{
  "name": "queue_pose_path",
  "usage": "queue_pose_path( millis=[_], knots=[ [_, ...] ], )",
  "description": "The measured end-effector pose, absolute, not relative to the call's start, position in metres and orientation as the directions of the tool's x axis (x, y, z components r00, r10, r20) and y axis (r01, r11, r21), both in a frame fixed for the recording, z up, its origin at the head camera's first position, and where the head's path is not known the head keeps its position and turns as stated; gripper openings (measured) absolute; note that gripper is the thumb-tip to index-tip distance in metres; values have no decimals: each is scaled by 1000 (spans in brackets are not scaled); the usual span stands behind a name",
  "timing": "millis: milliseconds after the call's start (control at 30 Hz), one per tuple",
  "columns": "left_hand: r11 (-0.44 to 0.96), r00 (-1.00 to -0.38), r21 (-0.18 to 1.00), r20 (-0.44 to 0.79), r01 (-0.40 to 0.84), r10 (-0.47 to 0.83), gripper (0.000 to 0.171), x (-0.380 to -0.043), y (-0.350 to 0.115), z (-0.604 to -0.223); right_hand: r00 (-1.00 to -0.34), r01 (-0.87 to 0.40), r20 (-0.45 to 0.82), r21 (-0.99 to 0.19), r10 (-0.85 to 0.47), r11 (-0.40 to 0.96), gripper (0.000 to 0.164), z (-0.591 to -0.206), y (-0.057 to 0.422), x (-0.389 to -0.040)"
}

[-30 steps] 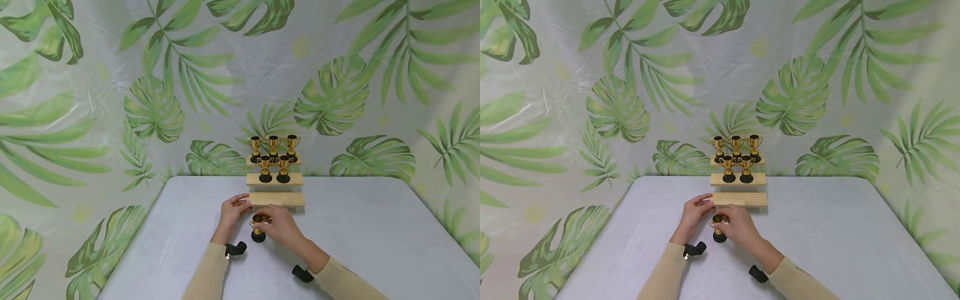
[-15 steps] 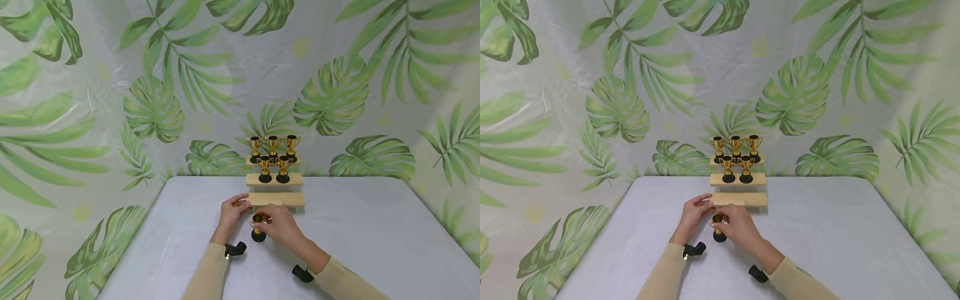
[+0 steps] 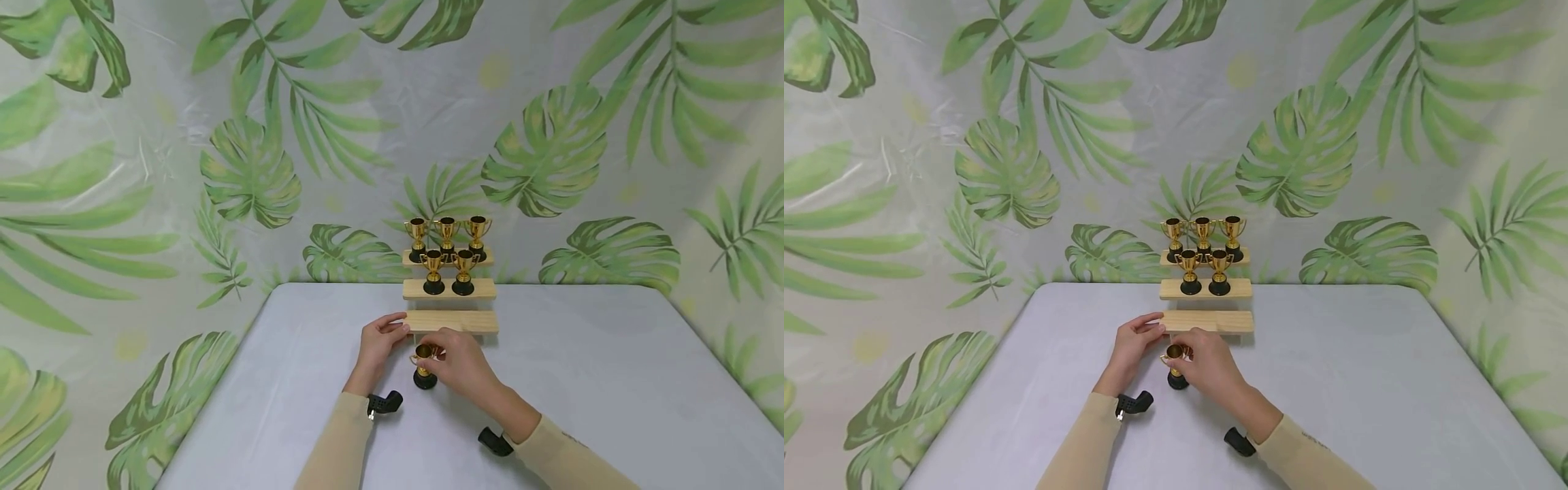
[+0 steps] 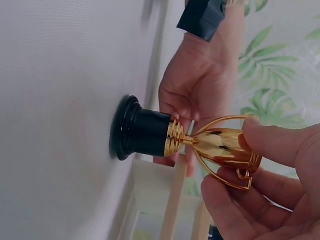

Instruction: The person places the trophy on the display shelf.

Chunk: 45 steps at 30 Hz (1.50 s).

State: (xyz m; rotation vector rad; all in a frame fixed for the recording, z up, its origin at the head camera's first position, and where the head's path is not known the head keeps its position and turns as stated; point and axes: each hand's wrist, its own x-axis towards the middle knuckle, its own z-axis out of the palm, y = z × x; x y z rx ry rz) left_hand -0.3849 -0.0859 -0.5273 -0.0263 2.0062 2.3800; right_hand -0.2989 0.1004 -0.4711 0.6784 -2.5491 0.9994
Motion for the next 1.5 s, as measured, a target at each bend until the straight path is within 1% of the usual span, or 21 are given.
queue_pose_path(
  millis=[200,400,633,900,1133,1500],
  knots=[
    [-180,-999,983,-37,-38,12,30,-385,-84,-526,-839,-532,448,-551,-310,643,19,-470,101,-297],
    [-159,-999,986,-47,-46,0,30,-384,-85,-527,-848,-517,435,-551,-303,655,20,-468,100,-296],
    [-178,-999,983,-47,-46,1,30,-384,-86,-527,-847,-517,434,-541,-307,663,21,-467,99,-295],
    [-200,-998,978,-51,-55,21,32,-386,-86,-528,-868,-477,414,-546,-272,689,22,-461,102,-296],
    [-197,-998,979,-60,-62,16,31,-385,-84,-528,-861,-487,422,-529,-283,695,24,-454,108,-298],
    [-218,-997,973,-67,-72,27,40,-387,-84,-528,-850,-491,456,-509,-262,707,26,-440,118,-303]
  ],
)
